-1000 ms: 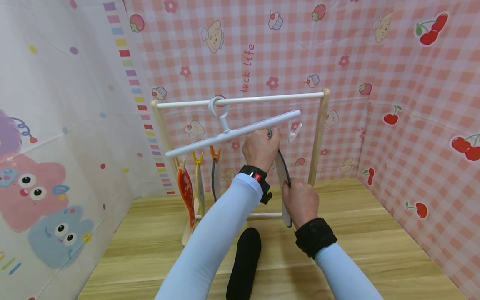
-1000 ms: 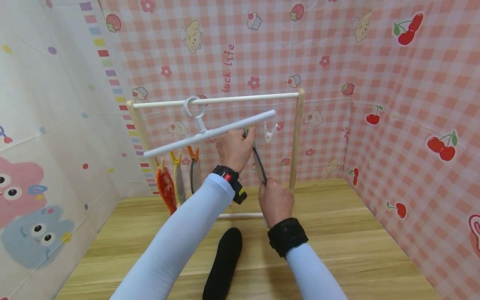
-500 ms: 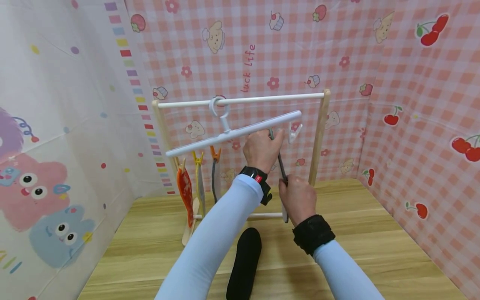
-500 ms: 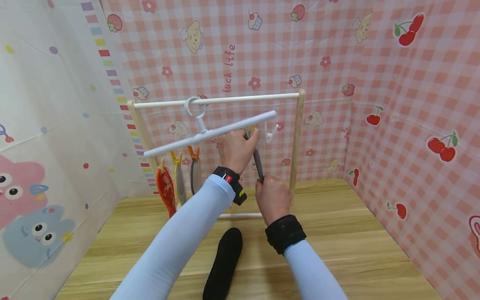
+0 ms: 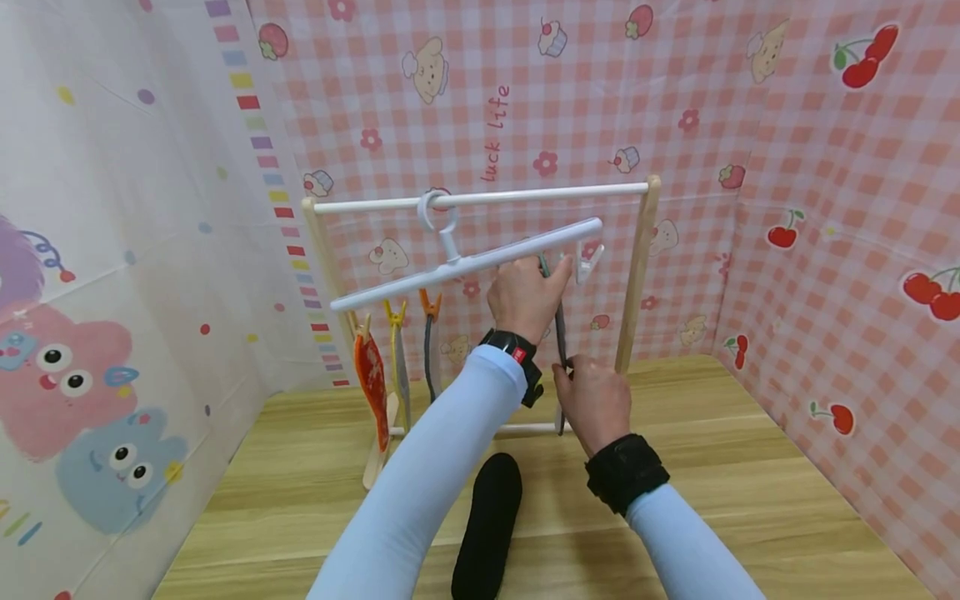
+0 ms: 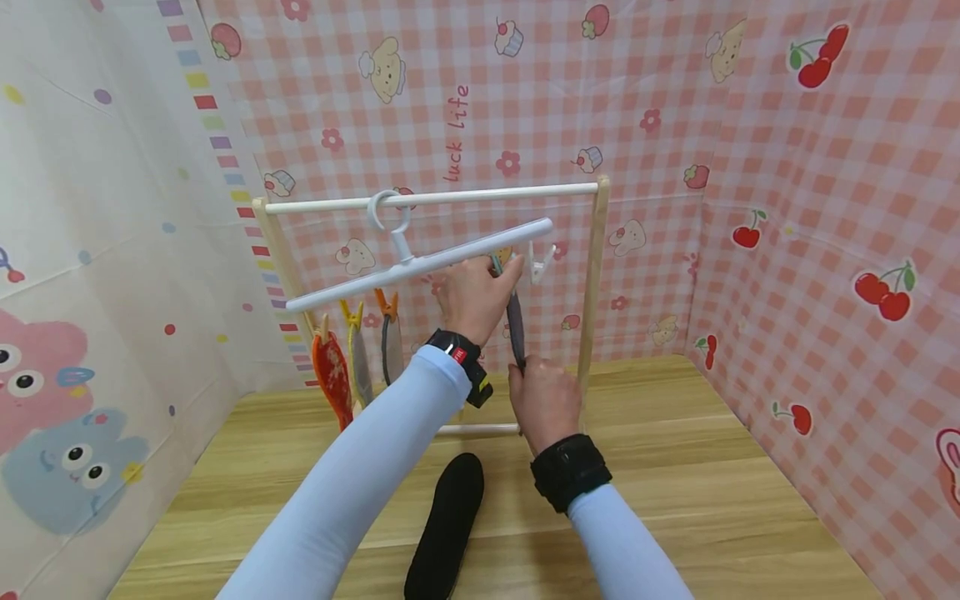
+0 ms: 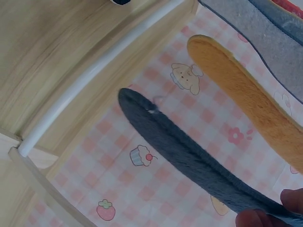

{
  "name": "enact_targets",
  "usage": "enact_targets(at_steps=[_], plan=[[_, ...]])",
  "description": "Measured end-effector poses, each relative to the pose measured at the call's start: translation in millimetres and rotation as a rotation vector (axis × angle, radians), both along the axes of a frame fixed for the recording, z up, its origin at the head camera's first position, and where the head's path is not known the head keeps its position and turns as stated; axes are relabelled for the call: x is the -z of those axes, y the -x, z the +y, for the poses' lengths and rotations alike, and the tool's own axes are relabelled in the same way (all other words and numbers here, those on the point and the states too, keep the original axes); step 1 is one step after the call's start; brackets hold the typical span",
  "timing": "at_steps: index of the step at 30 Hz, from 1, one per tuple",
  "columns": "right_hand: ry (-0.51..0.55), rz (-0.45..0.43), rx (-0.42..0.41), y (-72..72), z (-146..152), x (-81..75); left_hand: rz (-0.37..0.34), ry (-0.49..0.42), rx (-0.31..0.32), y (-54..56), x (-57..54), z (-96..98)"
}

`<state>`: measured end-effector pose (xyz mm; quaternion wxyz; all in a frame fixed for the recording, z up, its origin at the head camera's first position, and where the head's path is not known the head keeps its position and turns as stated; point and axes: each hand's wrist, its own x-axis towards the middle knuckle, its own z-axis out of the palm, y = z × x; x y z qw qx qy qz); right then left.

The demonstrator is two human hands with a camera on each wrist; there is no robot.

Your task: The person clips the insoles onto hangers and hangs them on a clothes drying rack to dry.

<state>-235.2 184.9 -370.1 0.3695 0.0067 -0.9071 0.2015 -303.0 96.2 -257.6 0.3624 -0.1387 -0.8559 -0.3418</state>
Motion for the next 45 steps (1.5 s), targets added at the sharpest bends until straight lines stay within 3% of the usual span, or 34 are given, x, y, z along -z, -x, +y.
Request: enact_targets(at_steps=[24, 41, 45], plan=[[0.012, -0.026, 0.001, -4.9, 0.5, 21.9, -0.073, 0.012, -0.029, 5.1, 0.9, 0.5], [0.047, -0.074, 0.016, -9.7, 1.2, 35.6, -0.124, -0.018, 0.011, -1.2, 8.4, -9.8], [0.044, -0.071, 0.019, -11.7, 0.7, 39.4, -0.108, -0.003, 0.014, -4.7, 10.8, -13.6]])
